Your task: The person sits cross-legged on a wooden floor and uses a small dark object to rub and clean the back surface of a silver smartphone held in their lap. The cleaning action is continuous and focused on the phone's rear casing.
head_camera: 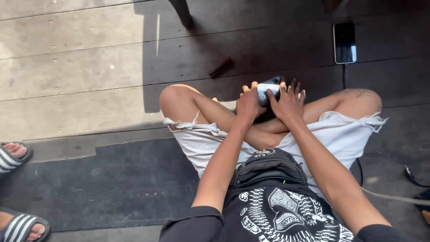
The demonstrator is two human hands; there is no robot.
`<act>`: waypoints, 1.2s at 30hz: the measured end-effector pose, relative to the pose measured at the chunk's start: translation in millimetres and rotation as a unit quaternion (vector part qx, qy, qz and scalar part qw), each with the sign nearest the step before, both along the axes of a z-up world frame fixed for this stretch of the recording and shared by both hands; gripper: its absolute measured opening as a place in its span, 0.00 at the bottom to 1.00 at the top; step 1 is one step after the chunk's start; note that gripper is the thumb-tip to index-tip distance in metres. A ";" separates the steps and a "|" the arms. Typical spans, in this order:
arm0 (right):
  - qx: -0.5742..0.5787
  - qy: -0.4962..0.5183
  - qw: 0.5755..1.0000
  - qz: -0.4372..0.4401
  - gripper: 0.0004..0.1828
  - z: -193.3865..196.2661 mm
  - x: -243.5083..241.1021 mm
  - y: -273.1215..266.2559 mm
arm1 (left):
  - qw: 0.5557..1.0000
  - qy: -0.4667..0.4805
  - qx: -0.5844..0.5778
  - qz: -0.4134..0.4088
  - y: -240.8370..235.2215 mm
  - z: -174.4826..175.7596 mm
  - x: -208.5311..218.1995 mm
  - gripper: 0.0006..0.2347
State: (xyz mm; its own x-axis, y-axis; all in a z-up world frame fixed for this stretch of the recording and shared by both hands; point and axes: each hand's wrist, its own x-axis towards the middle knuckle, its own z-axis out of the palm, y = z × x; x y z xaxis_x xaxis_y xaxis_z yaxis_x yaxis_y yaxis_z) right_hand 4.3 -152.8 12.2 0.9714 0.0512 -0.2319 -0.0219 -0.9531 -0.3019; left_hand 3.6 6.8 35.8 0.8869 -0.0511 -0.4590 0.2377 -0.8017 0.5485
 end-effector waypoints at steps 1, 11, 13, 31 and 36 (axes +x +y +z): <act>-0.001 0.002 1.000 -0.003 0.47 15.0 -5.7 0.5 | 1.000 0.002 -0.001 -0.003 -3.3 0.9 -0.1 0.46; 0.046 -0.005 0.999 0.020 0.44 32.9 -15.9 2.9 | 0.999 0.033 0.023 -0.009 -5.9 -7.4 0.1 0.48; 0.057 -0.017 0.998 0.029 0.43 45.4 -12.4 7.6 | 0.999 0.025 0.031 -0.010 -3.4 -3.7 8.7 0.48; 0.061 -0.056 0.994 0.069 0.42 22.4 -6.3 3.2 | 0.995 -0.092 0.015 0.038 -2.7 -8.2 0.1 0.43; 0.034 -0.029 0.999 -0.014 0.41 24.9 9.6 3.2 | 1.000 -0.019 -0.004 0.014 -4.5 -6.7 3.7 0.45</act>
State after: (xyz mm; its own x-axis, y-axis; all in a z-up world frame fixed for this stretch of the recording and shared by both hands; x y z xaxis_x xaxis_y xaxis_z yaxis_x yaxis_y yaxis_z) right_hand 13.9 -149.6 37.1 0.9842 0.0371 -0.1729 -0.0296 -0.9292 -0.3683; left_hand 7.3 2.3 29.0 0.9048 -0.0295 -0.4248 0.2390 -0.7905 0.5639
